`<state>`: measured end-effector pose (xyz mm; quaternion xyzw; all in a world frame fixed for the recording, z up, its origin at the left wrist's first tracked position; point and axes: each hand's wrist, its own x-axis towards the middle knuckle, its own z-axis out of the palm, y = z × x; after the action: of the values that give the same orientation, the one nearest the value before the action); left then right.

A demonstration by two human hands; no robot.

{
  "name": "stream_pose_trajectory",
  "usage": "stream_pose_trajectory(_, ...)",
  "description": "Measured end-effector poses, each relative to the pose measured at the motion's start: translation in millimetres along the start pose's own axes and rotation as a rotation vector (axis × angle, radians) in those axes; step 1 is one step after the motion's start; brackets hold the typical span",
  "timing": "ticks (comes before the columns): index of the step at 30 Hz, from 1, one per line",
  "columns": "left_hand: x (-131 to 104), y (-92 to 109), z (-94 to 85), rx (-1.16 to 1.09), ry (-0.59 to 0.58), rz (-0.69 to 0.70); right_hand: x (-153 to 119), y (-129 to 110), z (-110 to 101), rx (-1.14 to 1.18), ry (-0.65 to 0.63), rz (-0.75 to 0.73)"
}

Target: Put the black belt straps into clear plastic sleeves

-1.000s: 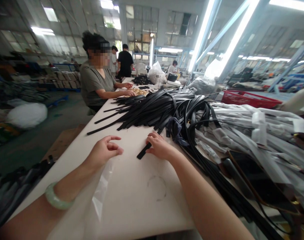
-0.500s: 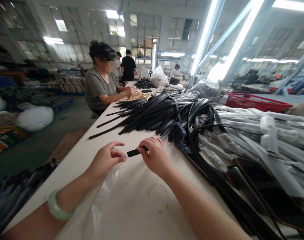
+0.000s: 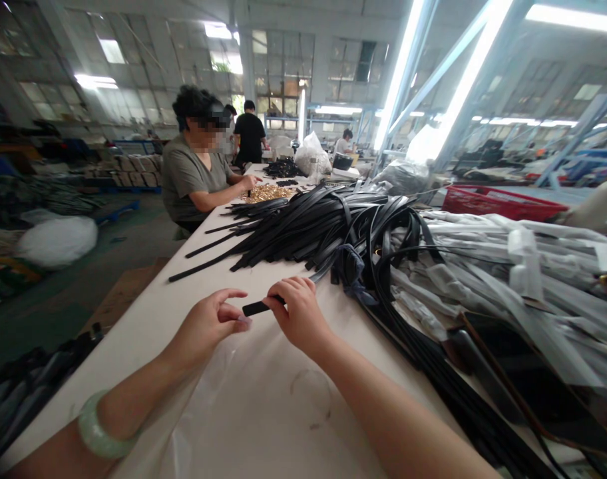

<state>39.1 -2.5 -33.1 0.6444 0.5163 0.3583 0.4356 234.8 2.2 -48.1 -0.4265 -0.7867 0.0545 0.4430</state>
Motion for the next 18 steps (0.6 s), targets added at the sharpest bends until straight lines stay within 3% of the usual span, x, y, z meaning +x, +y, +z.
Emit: stream_pose_trajectory(18,3.2,-4.0,0.2,-0.168,-0.048,-0.105,-0.1,3.8,-0.5,-0.001,-0.073,-0.021)
